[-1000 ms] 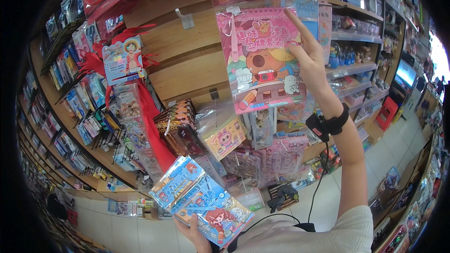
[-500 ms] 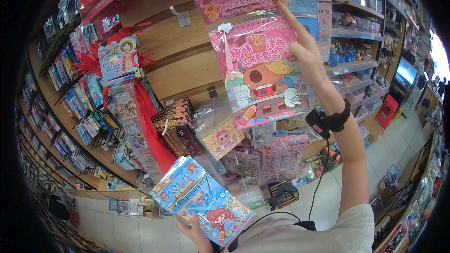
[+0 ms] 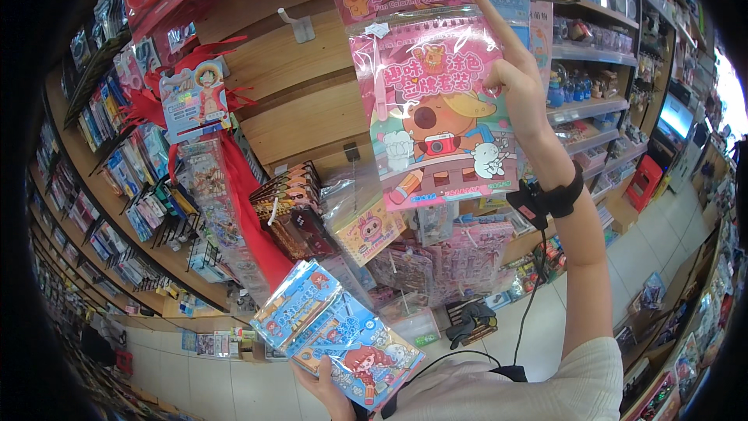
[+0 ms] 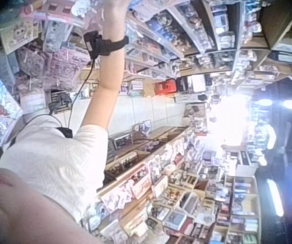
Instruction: The person takes several packaged stationery items out of a cardboard box on the floor and hangs them individually onto metal display hooks on a wooden wall panel.
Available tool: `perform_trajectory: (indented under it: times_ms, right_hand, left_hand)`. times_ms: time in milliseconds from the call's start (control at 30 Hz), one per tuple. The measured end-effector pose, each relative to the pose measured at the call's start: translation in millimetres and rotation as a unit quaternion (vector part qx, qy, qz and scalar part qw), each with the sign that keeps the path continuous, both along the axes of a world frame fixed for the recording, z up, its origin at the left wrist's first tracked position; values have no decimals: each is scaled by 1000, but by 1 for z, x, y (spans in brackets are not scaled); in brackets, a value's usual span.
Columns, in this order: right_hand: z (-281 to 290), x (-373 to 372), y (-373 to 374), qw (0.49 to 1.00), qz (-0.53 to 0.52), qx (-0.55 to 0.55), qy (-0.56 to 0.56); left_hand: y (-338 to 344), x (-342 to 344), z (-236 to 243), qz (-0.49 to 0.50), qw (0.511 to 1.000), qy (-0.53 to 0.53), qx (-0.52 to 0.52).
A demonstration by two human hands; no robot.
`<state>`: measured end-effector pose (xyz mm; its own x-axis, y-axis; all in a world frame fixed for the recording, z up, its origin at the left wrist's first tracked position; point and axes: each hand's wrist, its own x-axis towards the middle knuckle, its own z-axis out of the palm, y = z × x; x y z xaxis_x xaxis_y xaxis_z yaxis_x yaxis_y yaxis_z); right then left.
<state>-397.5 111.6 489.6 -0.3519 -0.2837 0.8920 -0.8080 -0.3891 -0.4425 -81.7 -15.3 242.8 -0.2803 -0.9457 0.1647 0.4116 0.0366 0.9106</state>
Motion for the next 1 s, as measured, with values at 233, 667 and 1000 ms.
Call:
perform_trajectory:
  times_ms: [233, 667, 1000]
  right_hand:
    - [1, -1, 0, 999, -14, -26, -24]
    - [-60, 43, 7, 985, 62, 120, 110]
    - [-184, 69, 10, 984, 105, 123, 69]
  left_hand:
    - [1, 1, -2, 17, 1000, -20, 7]
    - [-7, -9, 12, -96, 993, 68, -9]
    - [-9, -37, -27, -366, 907, 165, 127]
